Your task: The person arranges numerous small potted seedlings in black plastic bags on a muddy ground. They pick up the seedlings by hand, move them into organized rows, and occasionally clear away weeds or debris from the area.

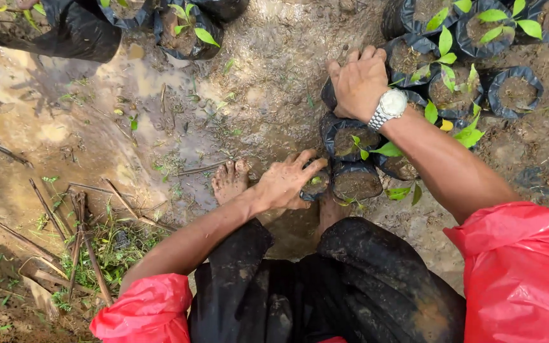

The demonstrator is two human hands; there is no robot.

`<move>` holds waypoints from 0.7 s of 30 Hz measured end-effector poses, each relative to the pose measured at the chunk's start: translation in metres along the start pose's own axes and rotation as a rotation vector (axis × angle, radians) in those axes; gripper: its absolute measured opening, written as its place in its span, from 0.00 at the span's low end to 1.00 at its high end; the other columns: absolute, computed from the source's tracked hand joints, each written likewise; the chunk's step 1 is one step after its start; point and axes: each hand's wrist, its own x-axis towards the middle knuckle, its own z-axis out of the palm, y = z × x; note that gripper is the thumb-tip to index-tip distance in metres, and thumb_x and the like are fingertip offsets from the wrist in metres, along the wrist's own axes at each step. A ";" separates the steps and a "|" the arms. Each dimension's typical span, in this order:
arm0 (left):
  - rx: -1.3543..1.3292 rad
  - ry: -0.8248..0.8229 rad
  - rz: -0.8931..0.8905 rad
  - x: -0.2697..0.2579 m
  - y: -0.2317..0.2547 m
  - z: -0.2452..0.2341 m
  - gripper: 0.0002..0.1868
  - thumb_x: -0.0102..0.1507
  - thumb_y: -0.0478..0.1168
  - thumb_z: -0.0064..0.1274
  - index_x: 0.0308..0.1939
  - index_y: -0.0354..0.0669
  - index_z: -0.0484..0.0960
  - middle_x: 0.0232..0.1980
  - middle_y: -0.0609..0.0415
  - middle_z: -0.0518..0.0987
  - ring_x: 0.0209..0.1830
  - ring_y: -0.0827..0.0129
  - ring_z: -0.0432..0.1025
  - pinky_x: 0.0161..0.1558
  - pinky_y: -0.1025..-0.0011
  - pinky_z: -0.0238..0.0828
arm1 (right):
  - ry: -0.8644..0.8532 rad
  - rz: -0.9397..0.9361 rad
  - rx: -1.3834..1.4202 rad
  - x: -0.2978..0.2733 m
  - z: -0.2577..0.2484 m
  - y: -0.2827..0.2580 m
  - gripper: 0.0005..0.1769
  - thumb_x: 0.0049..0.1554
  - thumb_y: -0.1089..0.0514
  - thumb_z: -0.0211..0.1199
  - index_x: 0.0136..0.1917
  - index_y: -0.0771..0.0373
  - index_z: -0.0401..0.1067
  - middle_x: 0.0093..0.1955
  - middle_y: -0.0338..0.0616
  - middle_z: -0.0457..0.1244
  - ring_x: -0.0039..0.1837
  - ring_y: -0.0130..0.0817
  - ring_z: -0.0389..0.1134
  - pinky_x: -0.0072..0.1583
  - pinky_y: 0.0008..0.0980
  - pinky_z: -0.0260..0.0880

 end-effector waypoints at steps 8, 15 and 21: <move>-0.312 0.021 -0.253 -0.002 -0.011 -0.046 0.50 0.48 0.50 0.72 0.69 0.48 0.59 0.65 0.40 0.63 0.23 0.63 0.71 0.24 0.61 0.76 | 0.199 0.000 0.251 -0.016 0.011 0.007 0.25 0.59 0.45 0.47 0.67 0.53 0.57 0.70 0.64 0.59 0.66 0.56 0.58 0.65 0.55 0.59; -0.087 0.383 -0.181 0.032 -0.055 -0.149 0.51 0.49 0.52 0.74 0.69 0.46 0.61 0.59 0.47 0.68 0.45 0.54 0.76 0.35 0.63 0.86 | 0.289 0.070 0.289 -0.026 0.022 0.011 0.57 0.46 0.23 0.66 0.80 0.49 0.54 0.80 0.66 0.51 0.73 0.62 0.57 0.69 0.64 0.58; 0.193 0.697 -0.228 0.107 -0.111 -0.255 0.48 0.49 0.46 0.77 0.65 0.49 0.61 0.60 0.44 0.65 0.43 0.53 0.77 0.36 0.61 0.86 | 0.153 0.119 0.128 -0.018 0.023 -0.003 0.50 0.53 0.26 0.59 0.82 0.40 0.46 0.80 0.63 0.51 0.76 0.58 0.56 0.77 0.65 0.47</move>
